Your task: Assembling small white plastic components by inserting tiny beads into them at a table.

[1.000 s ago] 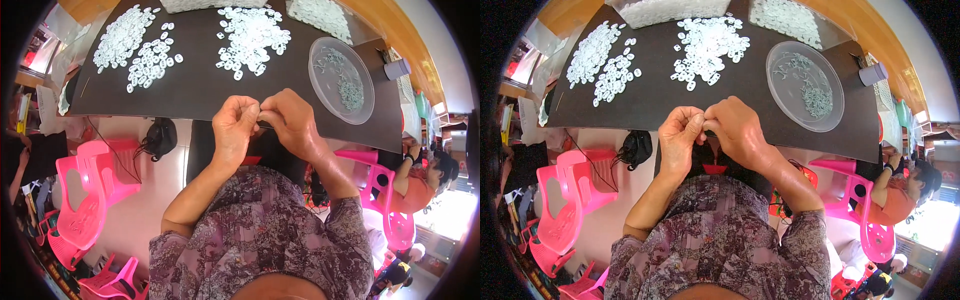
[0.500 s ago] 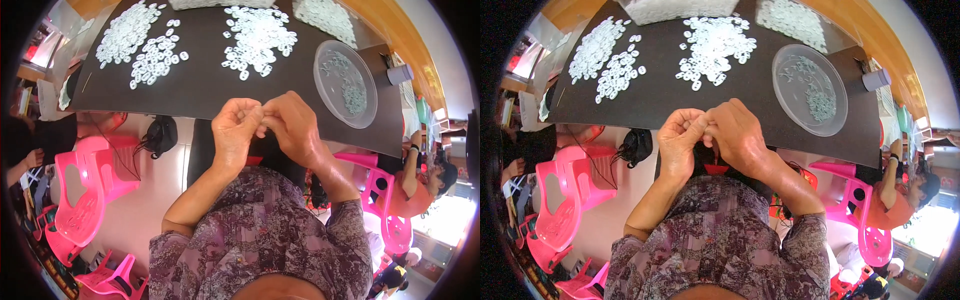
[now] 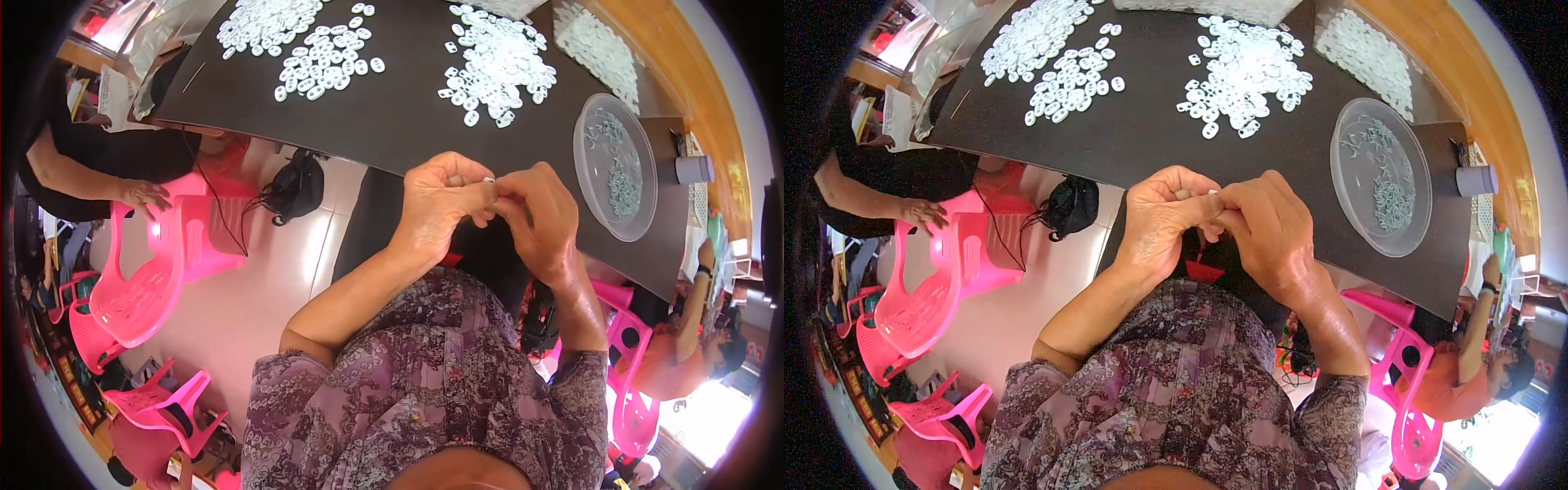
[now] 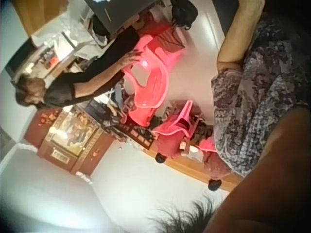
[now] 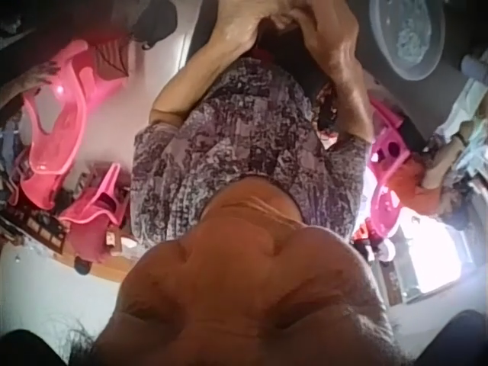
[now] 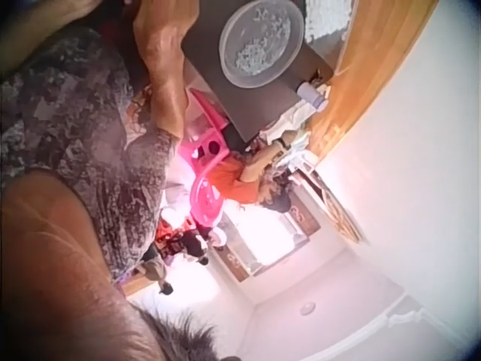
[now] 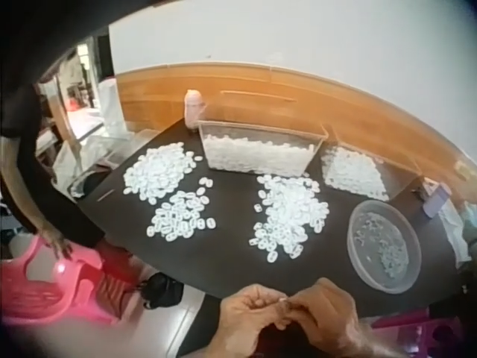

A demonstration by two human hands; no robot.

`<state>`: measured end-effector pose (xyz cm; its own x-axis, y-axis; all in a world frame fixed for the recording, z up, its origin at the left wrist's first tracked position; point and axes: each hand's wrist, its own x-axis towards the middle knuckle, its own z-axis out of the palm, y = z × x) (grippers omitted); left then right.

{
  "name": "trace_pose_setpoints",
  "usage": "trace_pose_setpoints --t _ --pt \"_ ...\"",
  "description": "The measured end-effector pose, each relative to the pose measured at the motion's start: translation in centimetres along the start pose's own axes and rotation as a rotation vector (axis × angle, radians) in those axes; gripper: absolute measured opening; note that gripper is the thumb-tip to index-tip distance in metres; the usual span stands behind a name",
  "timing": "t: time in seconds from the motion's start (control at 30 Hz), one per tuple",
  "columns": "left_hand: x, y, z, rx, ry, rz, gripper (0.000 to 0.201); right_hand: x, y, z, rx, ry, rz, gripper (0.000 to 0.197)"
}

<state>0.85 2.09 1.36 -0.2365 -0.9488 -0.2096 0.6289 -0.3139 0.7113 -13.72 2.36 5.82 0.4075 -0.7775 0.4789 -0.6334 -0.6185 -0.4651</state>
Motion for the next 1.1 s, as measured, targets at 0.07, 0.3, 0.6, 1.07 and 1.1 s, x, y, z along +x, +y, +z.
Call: trace_pose_setpoints --t 0.07,0.3,0.6,1.07,1.1 --pt "0.0 0.3 -0.2 -0.027 0.011 -0.010 0.010 0.4 -0.2 0.1 0.044 -0.008 -0.026 0.020" --pt "0.1 0.2 -0.5 -0.094 -0.012 -0.019 0.009 0.6 -0.8 0.1 0.159 0.003 -0.012 0.020" --pt "-0.5 0.1 -0.3 -0.066 -0.005 0.085 0.012 -0.5 -0.9 0.6 0.201 0.004 0.173 0.006" --pt "-0.3 0.9 -0.4 0.116 0.037 0.114 0.020 -0.6 -0.7 0.8 0.623 0.125 0.608 0.004" --pt "-0.2 0.8 -0.4 0.120 0.032 0.125 0.019 -0.9 -0.2 1.1 0.572 0.118 0.603 0.004"
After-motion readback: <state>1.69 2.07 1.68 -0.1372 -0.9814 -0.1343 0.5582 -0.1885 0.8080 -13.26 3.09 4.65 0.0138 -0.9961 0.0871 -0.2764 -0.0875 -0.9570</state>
